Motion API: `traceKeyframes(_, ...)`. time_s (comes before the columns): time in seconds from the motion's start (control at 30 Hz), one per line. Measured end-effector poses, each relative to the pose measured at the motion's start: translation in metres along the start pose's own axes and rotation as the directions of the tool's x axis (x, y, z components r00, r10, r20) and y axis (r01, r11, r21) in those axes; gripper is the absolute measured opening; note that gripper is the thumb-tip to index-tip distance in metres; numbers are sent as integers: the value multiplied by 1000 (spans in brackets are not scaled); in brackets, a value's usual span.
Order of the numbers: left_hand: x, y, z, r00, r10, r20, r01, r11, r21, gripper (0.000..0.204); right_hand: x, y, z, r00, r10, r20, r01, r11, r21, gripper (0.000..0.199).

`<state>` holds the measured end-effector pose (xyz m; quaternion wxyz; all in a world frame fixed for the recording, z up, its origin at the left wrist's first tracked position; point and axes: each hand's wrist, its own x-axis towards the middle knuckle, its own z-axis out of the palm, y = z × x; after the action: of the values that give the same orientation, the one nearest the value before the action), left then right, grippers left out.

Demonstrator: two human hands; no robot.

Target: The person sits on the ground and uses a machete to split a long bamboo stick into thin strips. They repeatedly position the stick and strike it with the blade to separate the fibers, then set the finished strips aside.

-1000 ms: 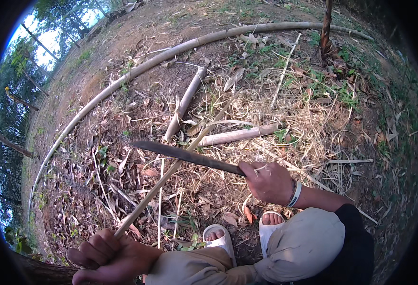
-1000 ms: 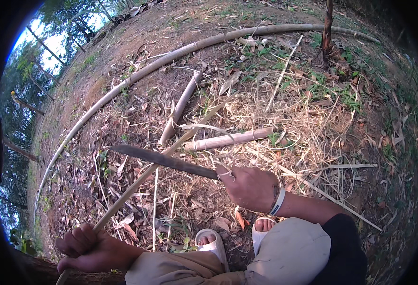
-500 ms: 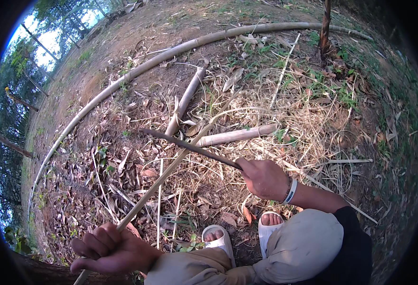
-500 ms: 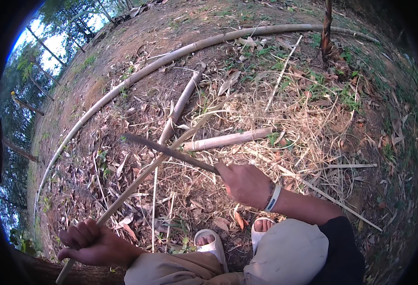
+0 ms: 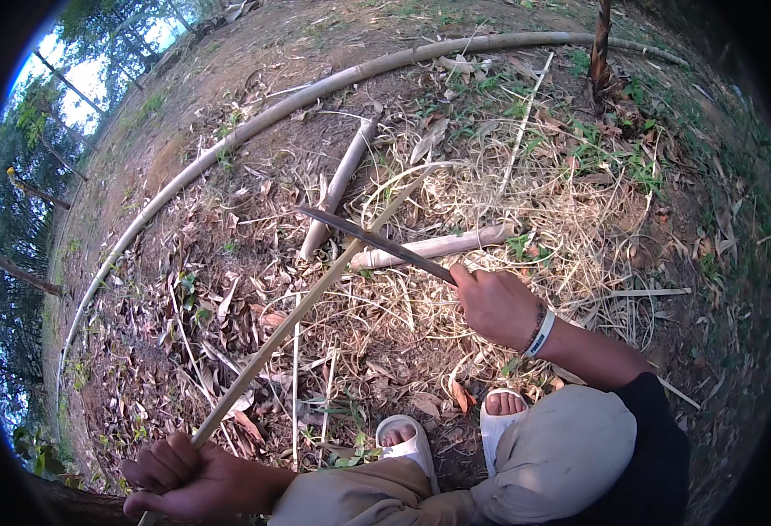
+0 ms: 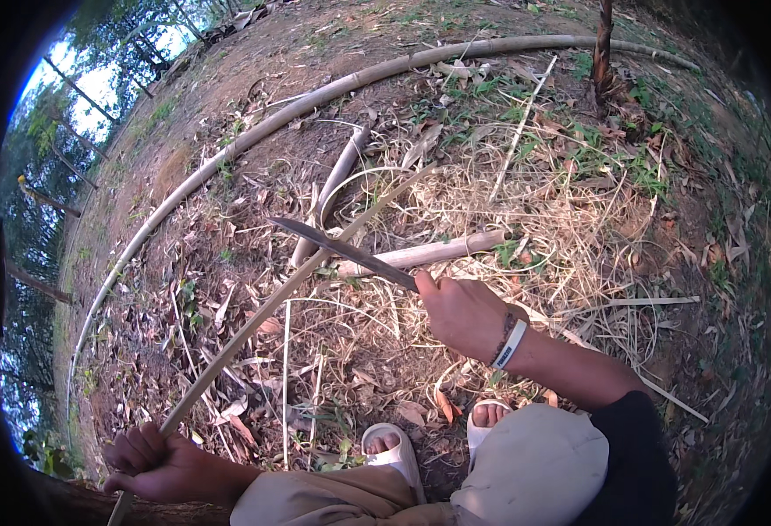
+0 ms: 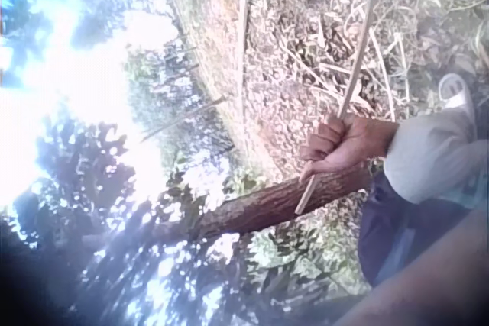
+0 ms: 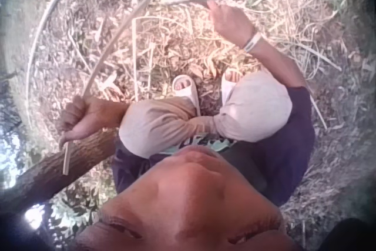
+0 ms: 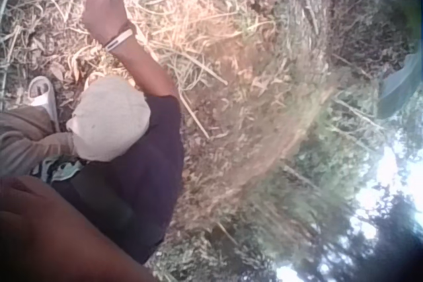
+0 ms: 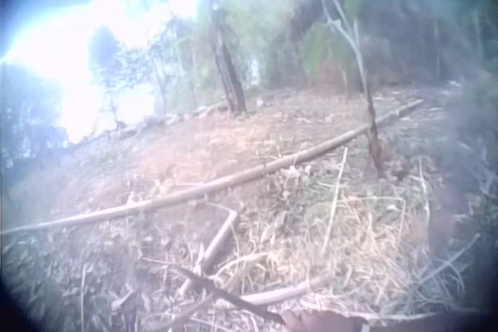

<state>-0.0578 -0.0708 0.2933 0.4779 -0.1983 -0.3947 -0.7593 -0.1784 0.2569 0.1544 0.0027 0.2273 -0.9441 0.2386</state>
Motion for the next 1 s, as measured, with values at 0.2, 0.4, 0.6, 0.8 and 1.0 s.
traceKeyframes(0.2,-4,-3,-4,1000,-21,11,21,1000,-4,50,0,21,5,980,58,192,-147,859,491,23)
traceKeyframes(0.4,-9,-17,9,992,26,-122,-5,985,172,51,-21,-20,-15,939,-334,-82,330,942,-65,35)
traceKeyframes(0.6,-18,-17,16,988,12,-156,15,985,173,50,38,89,28,978,190,88,-181,978,-104,21)
traceKeyframes(0.8,-3,-16,-8,1000,-11,16,10,999,31,51,42,75,52,985,152,78,-171,861,479,16)
traceKeyframes(1.0,34,56,-21,996,-32,82,33,999,-9,48,9,6,6,999,-24,48,19,994,106,13)
